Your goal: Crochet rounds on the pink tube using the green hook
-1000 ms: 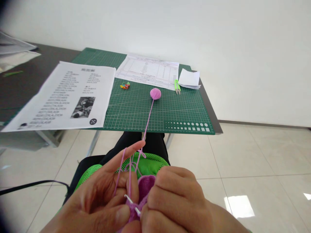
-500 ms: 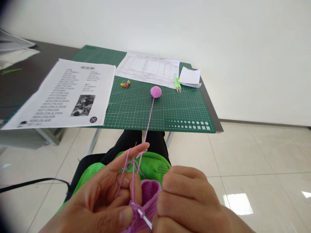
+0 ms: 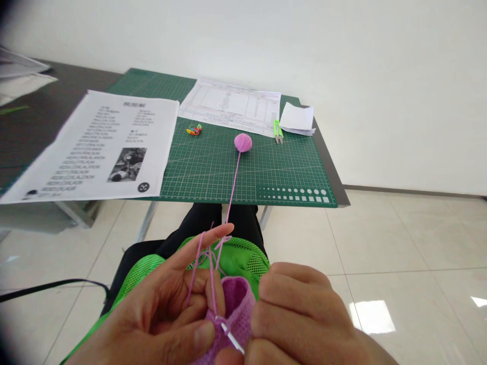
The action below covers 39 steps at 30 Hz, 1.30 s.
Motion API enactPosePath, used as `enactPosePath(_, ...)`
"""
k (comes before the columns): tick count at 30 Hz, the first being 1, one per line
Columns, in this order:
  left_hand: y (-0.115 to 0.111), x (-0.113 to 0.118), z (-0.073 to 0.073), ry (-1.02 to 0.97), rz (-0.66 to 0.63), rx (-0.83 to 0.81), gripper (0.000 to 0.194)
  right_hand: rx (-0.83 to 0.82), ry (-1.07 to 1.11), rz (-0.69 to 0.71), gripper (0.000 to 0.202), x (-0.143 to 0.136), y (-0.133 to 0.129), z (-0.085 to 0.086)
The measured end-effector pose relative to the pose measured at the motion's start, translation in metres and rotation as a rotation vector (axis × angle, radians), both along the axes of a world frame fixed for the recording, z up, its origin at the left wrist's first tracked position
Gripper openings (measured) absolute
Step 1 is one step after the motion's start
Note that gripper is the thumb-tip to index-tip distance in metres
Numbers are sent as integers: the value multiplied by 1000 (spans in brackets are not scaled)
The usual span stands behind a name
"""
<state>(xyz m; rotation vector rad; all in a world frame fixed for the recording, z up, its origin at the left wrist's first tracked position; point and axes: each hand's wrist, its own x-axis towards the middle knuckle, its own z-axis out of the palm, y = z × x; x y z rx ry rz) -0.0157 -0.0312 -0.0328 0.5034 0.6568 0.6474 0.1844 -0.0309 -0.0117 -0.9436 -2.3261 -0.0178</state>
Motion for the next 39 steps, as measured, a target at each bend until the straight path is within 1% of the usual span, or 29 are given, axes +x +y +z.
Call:
enactPosePath(3, 0, 2, 0, 27, 23, 27, 79, -43, -2, -27, 42, -1, -2, 0)
enactPosePath(5, 1, 3, 0, 41, 31, 42, 81, -71, -1, -6, 46, 0, -3, 0)
enactPosePath(9, 1, 4, 2, 41, 55, 22, 80, -77, 84, 21, 39, 0, 1, 4)
enactPosePath(14, 1, 4, 4, 10, 55, 1, 74, -152, 134, 90, 45, -4, 5, 9)
enactPosePath(19, -3, 6, 1, 27, 87, 40, 68, -206, 146, 100, 47, 6, 3, 4)
enactPosePath(22, -5, 7, 0, 4, 87, 73, 65, -300, 189, 120, 47, 14, 2, 0)
enactPosePath(24, -5, 7, 0, -8, 70, 66, 65, -330, 224, 121, 45, 14, 1, -1)
enactPosePath(29, -2, 4, 2, -24, -18, 7, 70, -228, 249, 74, 40, -1, 3, 1)
enactPosePath(31, -1, 2, 2, -38, -31, -11, 72, -189, 282, 45, 36, -8, 3, 1)
enactPosePath(34, -1, 2, 1, -45, -20, -27, 71, -189, 304, 23, 23, -13, 4, 0)
enactPosePath(36, -2, 2, 1, -50, -3, -27, 68, -229, 321, 16, 16, -16, 5, -1)
enactPosePath(39, -4, 4, -1, -15, 53, 6, 66, -292, 296, 25, 22, -19, 8, -4)
